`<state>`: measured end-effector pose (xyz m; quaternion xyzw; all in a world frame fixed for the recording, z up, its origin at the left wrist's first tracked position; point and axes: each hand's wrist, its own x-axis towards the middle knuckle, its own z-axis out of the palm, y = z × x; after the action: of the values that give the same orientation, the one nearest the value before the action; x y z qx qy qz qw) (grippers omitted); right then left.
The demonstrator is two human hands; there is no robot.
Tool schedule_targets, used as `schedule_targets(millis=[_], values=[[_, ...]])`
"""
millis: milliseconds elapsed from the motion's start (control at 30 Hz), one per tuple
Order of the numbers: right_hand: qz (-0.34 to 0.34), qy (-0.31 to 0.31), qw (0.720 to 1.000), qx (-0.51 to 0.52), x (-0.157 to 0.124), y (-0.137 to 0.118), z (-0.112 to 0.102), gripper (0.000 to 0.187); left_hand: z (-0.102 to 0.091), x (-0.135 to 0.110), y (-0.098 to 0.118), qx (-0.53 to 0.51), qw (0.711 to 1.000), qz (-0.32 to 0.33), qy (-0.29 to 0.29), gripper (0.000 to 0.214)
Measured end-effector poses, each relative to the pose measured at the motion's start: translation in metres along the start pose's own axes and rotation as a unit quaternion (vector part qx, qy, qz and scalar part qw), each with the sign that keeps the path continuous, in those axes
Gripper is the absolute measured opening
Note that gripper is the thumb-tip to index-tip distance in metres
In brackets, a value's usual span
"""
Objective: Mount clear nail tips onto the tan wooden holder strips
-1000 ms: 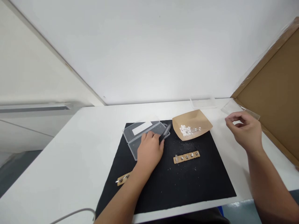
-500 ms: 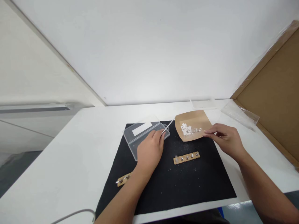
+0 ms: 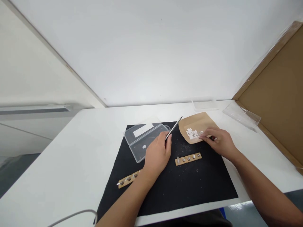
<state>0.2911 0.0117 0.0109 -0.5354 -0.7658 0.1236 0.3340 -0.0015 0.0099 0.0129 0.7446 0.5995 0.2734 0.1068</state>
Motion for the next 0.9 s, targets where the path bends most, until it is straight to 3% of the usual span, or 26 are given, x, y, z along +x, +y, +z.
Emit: schedule_targets(millis=[167, 400, 667, 900], values=[[-0.016, 0.006, 1.000, 0.008, 0.000, -0.007, -0.001, 0.021, 0.002, 0.000, 0.003, -0.022, 1.000, 0.010, -0.008, 0.029], [-0.016, 0.062, 0.995, 0.080, 0.002, -0.015, 0.000, 0.028, 0.007, -0.004, 0.004, -0.058, 0.995, 0.083, -0.018, 0.030], [0.076, 0.001, 0.975, 0.208, -0.005, -0.025, 0.012, 0.028, 0.011, -0.009, 0.009, -0.109, 0.985, 0.132, -0.020, 0.029], [0.133, 0.019, 0.954, 0.268, -0.006, -0.028, 0.018, 0.030, 0.008, -0.009, 0.016, -0.180, 0.977, 0.104, -0.053, 0.031]])
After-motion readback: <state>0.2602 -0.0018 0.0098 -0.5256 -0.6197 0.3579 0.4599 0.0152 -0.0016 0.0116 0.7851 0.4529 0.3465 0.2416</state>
